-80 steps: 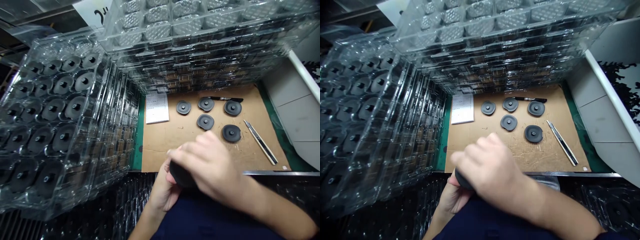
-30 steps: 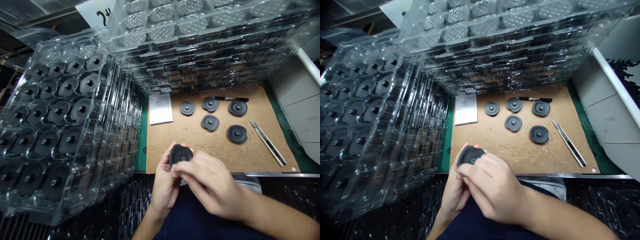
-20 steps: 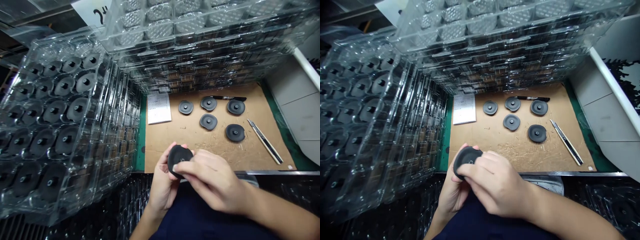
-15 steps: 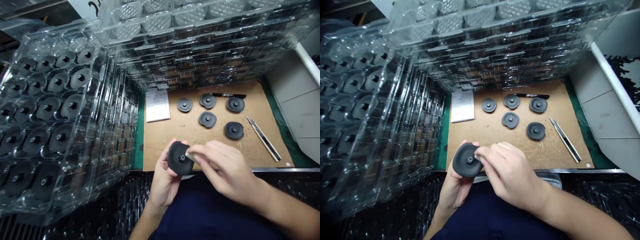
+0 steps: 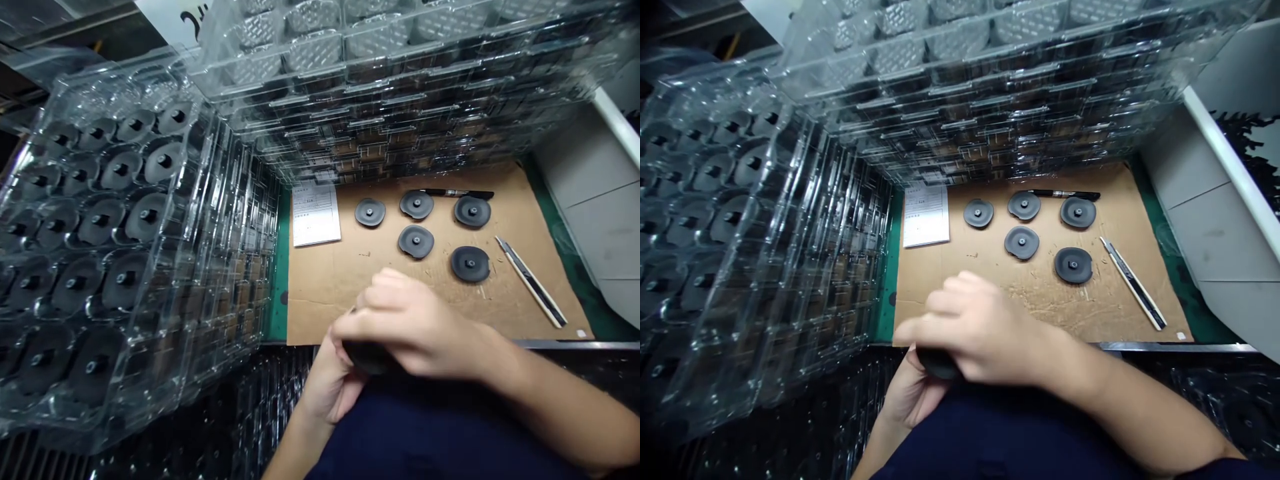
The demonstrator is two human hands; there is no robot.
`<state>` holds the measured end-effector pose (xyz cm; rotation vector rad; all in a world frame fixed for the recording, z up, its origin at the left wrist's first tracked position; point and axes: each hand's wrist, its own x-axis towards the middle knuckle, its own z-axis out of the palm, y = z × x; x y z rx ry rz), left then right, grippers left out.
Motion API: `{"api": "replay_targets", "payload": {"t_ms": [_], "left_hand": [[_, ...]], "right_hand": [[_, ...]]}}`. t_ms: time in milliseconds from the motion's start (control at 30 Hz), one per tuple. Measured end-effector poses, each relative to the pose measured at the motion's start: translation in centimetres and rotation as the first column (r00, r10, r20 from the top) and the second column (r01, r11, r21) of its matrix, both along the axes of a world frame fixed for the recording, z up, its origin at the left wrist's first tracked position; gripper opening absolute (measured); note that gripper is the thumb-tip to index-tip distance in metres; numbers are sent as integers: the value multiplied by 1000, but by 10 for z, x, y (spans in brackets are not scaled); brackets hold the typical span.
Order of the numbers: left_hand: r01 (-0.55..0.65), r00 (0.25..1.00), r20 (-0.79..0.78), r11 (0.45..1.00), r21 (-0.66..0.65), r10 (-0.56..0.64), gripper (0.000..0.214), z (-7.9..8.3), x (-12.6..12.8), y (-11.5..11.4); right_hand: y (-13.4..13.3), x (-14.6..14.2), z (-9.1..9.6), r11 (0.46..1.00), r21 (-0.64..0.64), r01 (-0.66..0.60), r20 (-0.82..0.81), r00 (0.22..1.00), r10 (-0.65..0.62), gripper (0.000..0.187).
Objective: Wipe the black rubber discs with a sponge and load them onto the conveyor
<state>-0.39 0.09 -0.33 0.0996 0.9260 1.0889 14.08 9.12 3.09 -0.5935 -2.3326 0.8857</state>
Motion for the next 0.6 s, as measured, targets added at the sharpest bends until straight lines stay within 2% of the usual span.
{"api": "replay_targets", "payload": {"t_ms": [67,133,167,233,333,400,467,533,567,600], "left_hand": [[28,997,68,1000,-1,-28,45,2,-2,0],[48,988,147,999,11,-49,47,4,-4,1],[54,982,180,998,18,-56,48,5,-6,1],[44,978,202,999,21,-47,51,4,-8,2],[36,977,208,999,-2,-35,60,0,-10,3],[36,977,210,999,-11,-33,65,-1,-10,4],[55,977,208,998,-2,-53,67,0,-9,5],[77,979,189,997,11,-78,66,4,-6,7],[75,985,153,997,8,-75,64,6,-3,8],[57,994,96,998,-6,-56,62,8,-1,8]], "right_hand": [[7,7,-10,977,-99,190,55,981,-185,24],[8,17,-25,906,-206,371,174,925,-339,24],[5,21,-35,873,-256,415,227,904,-363,24],[-9,27,-57,834,-350,426,300,895,-331,25],[-35,30,-89,813,-405,419,330,896,-298,24],[-44,29,-97,801,-415,431,322,893,-314,24],[-42,29,-87,778,-414,473,311,877,-367,25],[-34,26,-61,766,-375,522,249,853,-460,26],[-29,24,-45,786,-329,523,188,852,-488,26],[-25,20,-30,836,-255,487,99,873,-478,27]]}}
